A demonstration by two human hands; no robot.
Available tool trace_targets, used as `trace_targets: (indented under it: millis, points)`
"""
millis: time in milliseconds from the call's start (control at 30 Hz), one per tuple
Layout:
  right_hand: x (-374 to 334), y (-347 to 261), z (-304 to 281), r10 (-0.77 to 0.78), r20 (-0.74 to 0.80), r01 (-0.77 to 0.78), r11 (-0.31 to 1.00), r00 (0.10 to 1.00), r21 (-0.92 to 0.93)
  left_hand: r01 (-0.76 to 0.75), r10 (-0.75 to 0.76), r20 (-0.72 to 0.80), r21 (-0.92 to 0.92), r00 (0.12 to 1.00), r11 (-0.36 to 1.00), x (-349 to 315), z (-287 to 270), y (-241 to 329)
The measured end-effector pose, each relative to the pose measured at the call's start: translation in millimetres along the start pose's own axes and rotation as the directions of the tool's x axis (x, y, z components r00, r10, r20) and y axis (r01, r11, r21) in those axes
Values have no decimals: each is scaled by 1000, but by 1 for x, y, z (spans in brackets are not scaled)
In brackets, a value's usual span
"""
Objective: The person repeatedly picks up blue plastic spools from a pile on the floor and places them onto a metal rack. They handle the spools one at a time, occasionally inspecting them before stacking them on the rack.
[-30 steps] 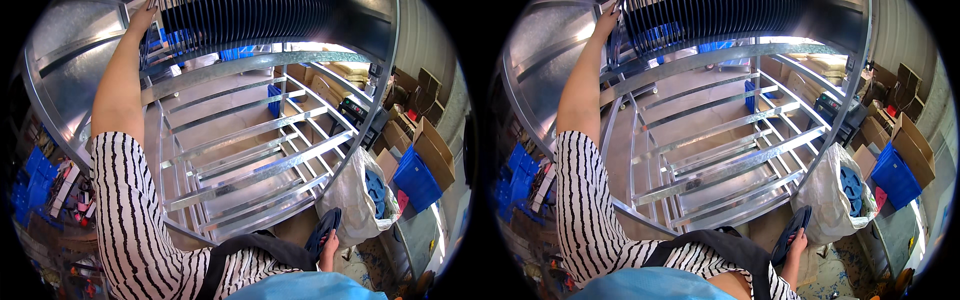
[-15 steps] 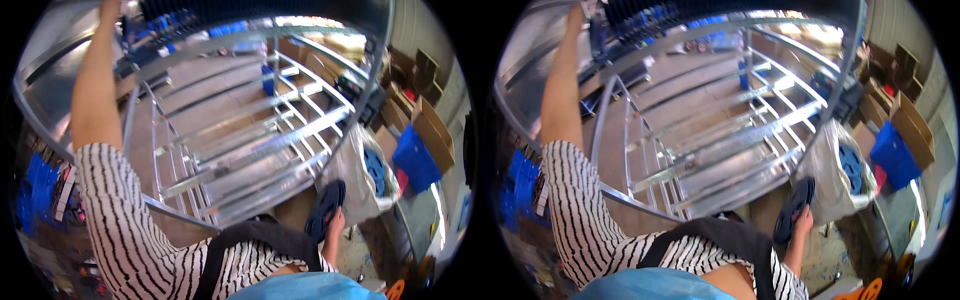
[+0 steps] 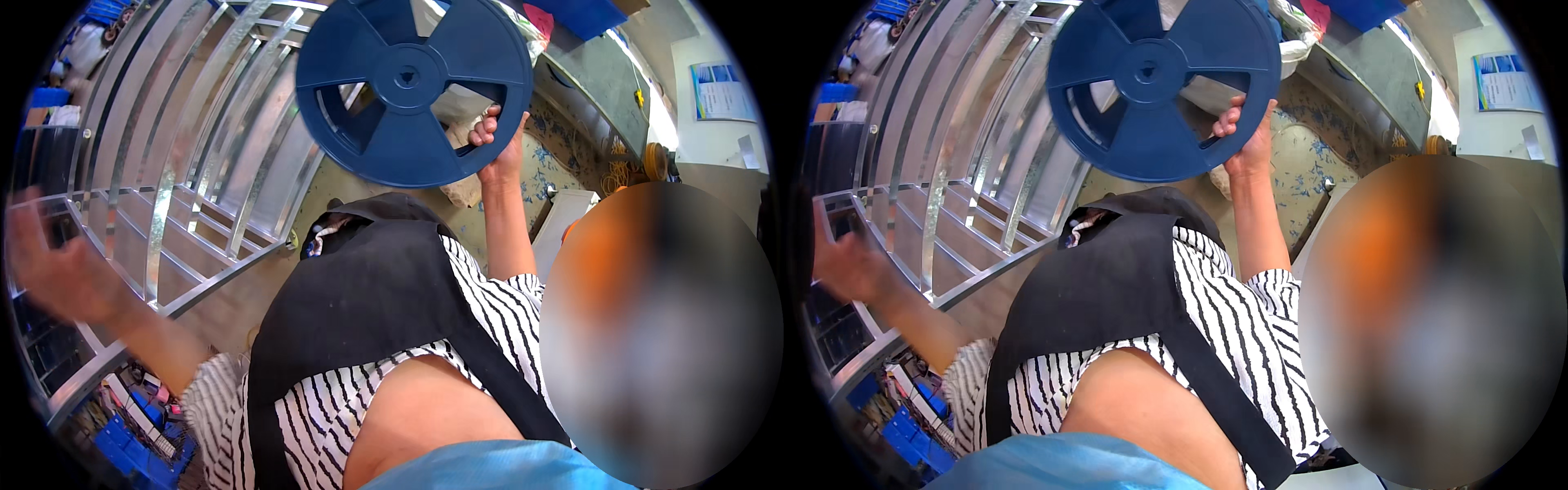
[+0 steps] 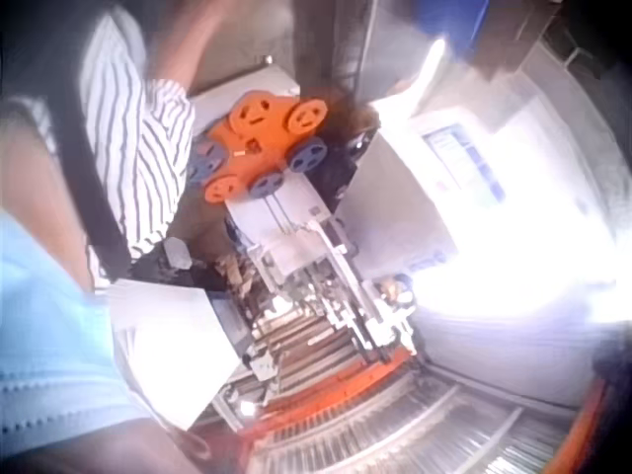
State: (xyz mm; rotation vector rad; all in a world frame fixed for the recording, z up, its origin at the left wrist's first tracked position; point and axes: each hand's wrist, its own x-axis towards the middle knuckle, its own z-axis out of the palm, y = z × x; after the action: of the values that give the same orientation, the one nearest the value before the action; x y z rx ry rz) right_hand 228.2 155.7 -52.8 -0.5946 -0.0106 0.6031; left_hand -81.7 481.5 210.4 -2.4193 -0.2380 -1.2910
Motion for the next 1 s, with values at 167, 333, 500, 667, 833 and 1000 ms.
trace_targets:
  millis: [167,333,500,667,833,1000]
  points:
    - [-7,20,-11,159,108,-183,946,981,269,479,-354,374,-323,857,816,-83,61,105]
    - [-16,36,12,190,119,-216,939,975,267,698,-478,513,-457,713,551,-114,67,120]
    - [-18,46,20,202,136,-234,928,970,291,812,-606,568,-526,557,253,-128,70,116]
    - [-25,56,15,225,130,-256,912,966,320,837,-632,563,-461,532,294,-154,63,118]
    - [-28,59,26,217,126,-239,948,968,210,830,-601,574,-357,556,428,-161,67,126]
    - [-31,58,28,198,121,-209,974,973,90,795,-545,582,-388,603,466,-160,83,135]
